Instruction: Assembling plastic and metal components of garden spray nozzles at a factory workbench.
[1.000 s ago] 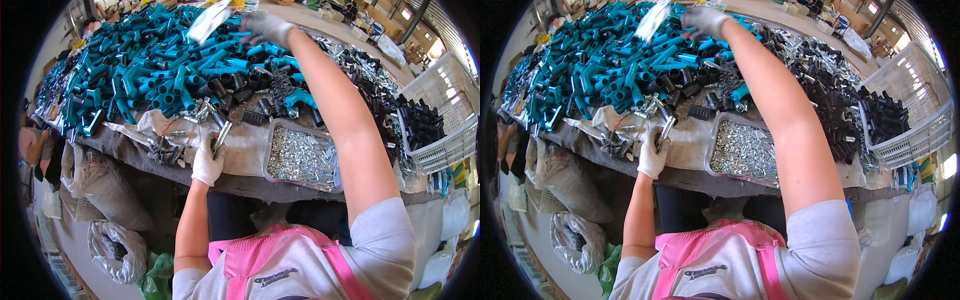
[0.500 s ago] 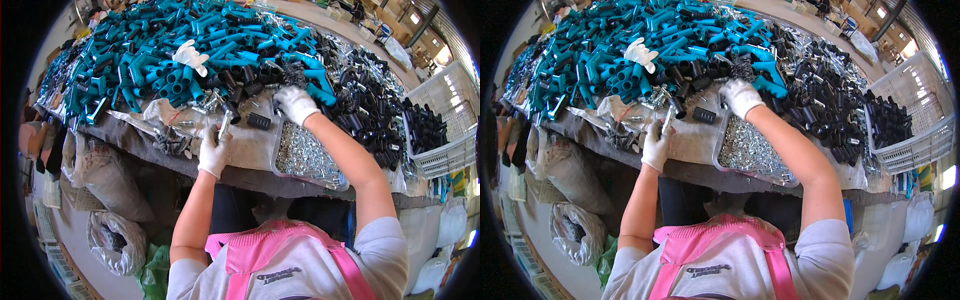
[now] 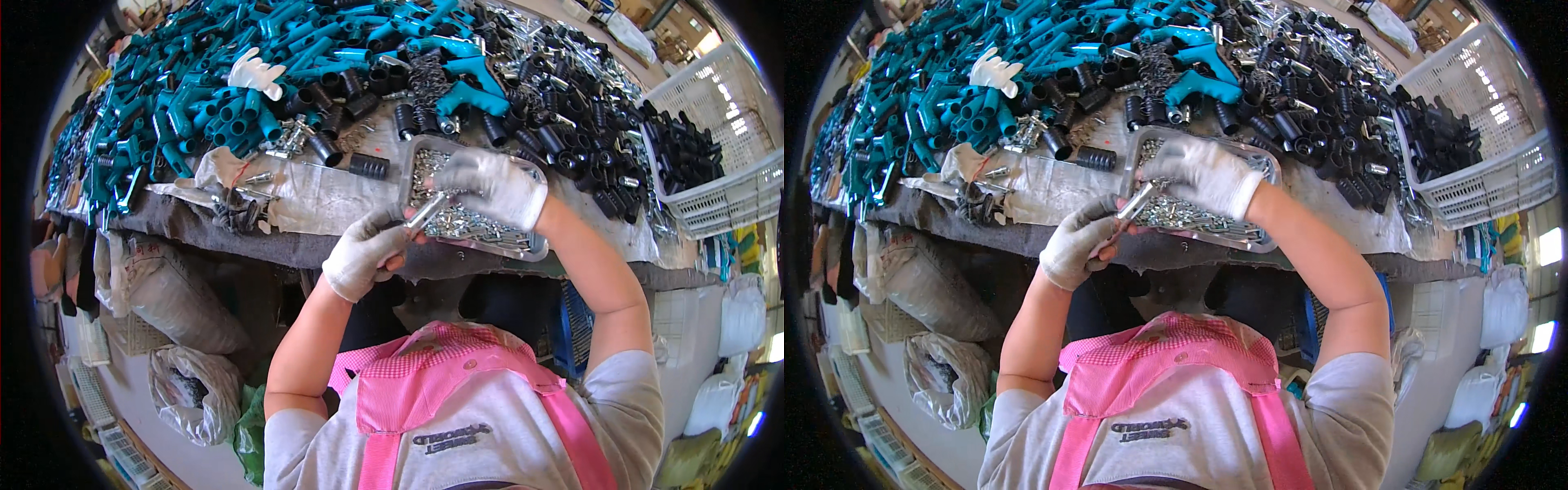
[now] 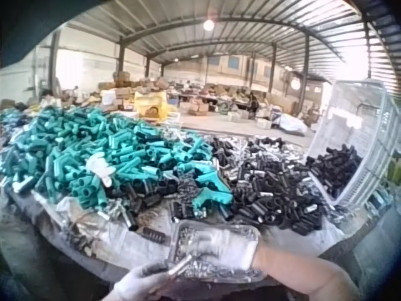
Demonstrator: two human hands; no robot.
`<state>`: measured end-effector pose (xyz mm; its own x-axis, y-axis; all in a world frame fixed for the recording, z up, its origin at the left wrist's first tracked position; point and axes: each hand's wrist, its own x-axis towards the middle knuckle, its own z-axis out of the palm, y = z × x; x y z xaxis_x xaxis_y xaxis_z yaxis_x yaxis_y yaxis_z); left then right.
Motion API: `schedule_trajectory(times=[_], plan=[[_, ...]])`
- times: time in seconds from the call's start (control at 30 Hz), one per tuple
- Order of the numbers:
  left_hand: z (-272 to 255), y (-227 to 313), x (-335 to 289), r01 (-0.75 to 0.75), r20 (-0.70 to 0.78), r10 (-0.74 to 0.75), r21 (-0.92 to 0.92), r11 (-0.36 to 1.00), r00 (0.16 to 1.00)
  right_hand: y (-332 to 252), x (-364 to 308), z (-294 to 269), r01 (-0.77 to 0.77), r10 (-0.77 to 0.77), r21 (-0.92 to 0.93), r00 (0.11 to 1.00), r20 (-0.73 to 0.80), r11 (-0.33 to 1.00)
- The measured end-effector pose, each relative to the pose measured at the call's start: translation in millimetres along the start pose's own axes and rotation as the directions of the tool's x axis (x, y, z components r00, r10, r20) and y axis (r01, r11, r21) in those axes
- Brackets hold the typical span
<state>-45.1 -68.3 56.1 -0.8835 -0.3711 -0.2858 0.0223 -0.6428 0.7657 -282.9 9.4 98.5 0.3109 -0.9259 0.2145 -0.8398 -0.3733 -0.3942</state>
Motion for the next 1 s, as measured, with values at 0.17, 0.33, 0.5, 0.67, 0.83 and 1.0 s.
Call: schedule_trajectory(times=[0.17, 0.33, 0.5, 0.67, 0.83, 1.0], plan=[[13, -20, 7, 0.018, 0.029, -0.022, 0.142, 0.99, 0.999, -24, -21, 6, -0.062, 0.026, 0.325, 0.993, 0.115, 0.944], [3, -32, 1, -0.012, 0.004, 0.012, 0.232, 0.973, 1.0, -30, -10, 26, -0.065, -0.018, 0.385, 0.978, 0.208, 0.921], [-23, -40, -4, -0.167, -0.205, 0.183, 0.093, 0.981, 0.961, 25, 79, 11, -0.192, 0.21, 0.138, 0.969, -0.127, 0.972], [-37, -42, -4, -0.267, -0.392, 0.258, 0.031, 0.963, 0.883, 96, 229, 40, -0.237, 0.174, -0.199, 0.941, -0.291, 0.951], [-33, -46, -1, -0.241, -0.453, 0.278, 0.138, 0.961, 0.847, 115, 307, 75, -0.5, 0.494, -0.239, 0.865, -0.088, 0.832], [-34, -44, -2, -0.239, -0.428, 0.259, 0.102, 0.966, 0.866, 134, 304, 33, -0.451, 0.536, -0.35, 0.821, 0.198, 0.821]])
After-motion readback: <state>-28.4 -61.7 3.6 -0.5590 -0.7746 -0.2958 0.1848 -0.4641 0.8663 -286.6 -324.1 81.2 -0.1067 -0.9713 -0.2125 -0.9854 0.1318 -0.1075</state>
